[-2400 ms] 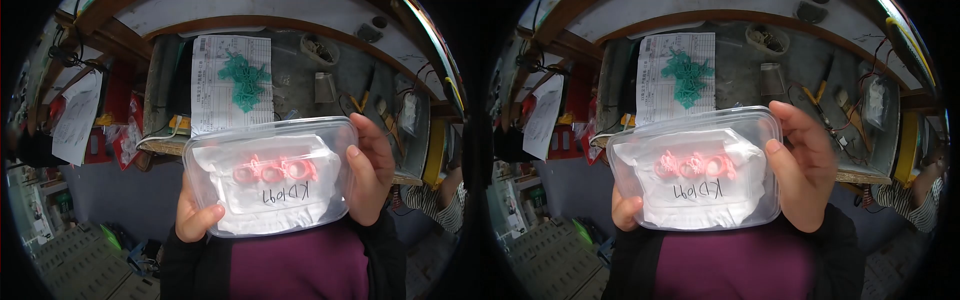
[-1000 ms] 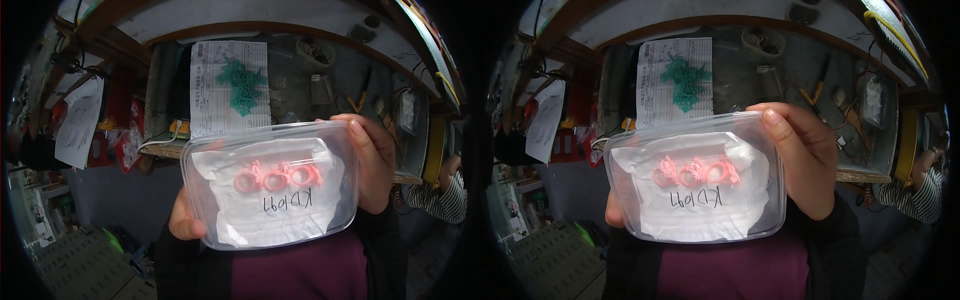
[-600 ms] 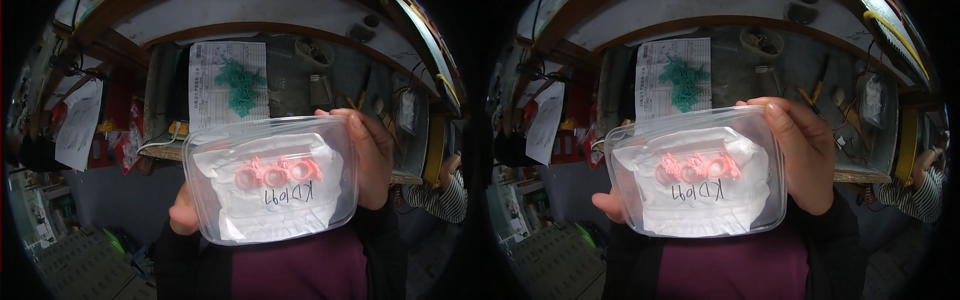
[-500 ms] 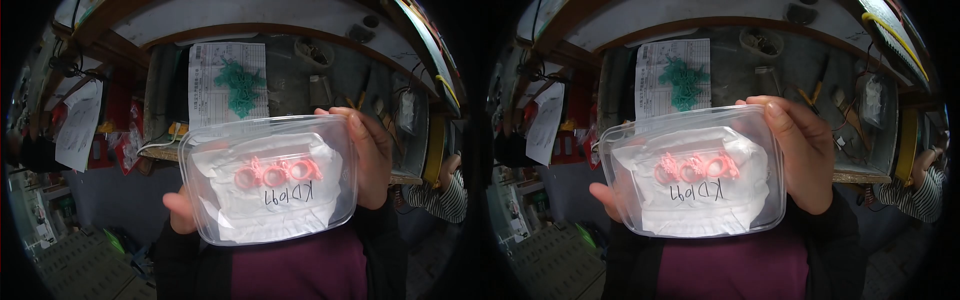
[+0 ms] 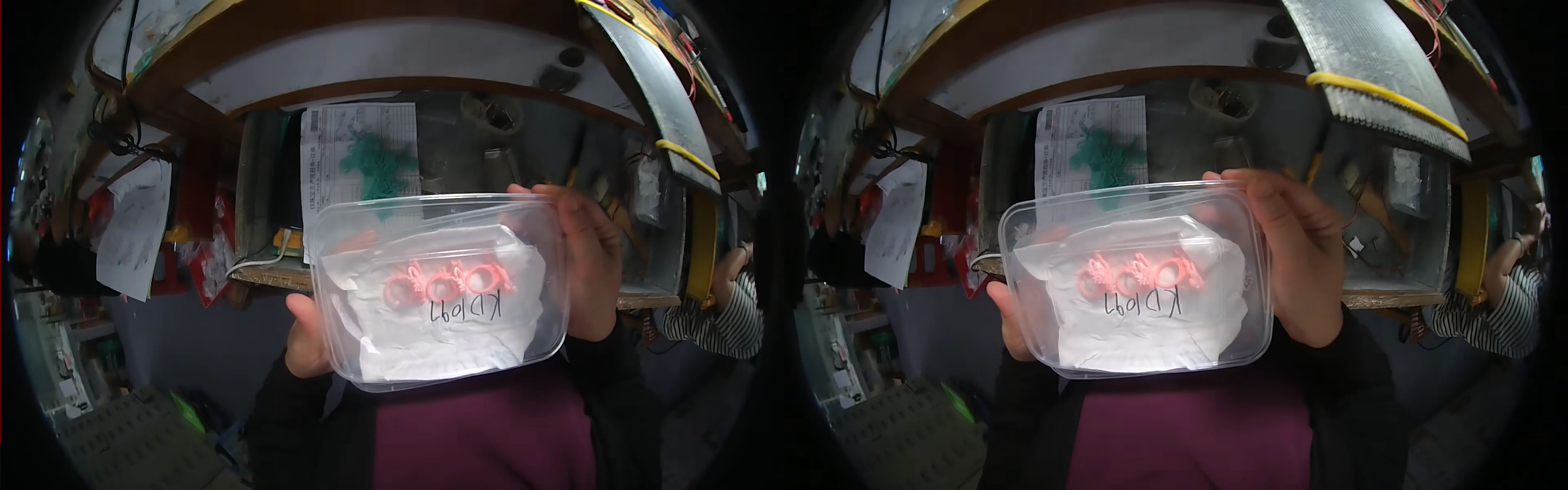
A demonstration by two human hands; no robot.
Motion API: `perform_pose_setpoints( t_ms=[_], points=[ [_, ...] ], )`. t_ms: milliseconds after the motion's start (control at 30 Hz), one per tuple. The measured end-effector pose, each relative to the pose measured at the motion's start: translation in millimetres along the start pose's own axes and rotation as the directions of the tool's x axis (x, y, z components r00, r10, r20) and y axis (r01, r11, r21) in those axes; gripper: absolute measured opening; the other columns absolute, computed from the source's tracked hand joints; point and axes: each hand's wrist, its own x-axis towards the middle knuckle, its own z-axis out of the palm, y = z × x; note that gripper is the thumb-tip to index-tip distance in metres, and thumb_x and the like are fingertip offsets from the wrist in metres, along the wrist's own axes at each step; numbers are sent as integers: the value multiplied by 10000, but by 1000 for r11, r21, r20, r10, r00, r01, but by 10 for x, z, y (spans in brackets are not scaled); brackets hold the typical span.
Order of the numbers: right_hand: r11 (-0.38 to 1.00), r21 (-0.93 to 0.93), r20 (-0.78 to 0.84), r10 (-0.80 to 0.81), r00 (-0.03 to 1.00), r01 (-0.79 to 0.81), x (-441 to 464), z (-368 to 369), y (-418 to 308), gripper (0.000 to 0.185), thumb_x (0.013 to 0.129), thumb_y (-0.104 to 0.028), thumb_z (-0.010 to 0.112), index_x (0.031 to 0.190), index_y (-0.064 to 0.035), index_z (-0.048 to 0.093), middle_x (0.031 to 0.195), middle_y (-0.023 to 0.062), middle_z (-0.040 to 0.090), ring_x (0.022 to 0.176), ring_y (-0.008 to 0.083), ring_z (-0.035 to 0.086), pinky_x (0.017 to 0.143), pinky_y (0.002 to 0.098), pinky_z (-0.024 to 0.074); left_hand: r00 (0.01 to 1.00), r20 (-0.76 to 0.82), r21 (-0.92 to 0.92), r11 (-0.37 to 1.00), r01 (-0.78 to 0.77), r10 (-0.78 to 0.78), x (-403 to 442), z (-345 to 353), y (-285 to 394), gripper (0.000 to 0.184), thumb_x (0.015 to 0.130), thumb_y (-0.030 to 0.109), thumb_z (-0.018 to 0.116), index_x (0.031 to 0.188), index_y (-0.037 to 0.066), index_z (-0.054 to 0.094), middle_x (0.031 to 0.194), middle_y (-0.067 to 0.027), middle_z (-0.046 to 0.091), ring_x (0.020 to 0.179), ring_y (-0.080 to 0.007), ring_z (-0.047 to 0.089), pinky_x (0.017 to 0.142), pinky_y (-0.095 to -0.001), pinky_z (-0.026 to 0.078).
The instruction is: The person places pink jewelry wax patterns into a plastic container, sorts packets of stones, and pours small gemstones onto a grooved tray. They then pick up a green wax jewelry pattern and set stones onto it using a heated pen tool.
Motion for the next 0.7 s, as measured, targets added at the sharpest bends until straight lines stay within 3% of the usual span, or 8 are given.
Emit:
perform_pose_setpoints(
  t_ms=[500,700],
  points=[
    [996,54,-24,66,998,-65,154,-204,47,205,872,-148,467,931,21,567,884,104,607,780,140,580,701,231,455,996,27,7,997,81,-81,216,-105,-68,815,793,616,290,1320,14,136,1325,-160,252,1216,-246,283,998,-365,245],
    [998,35,-63,51,997,-49,198,-321,159,206,877,-158,451,933,5,564,871,88,605,777,139,574,710,240,449,997,-57,156,986,59,-50,284,-92,-48,763,818,584,292,1308,12,171,1311,-158,279,1199,-264,307,993,-384,253]
  ],
)
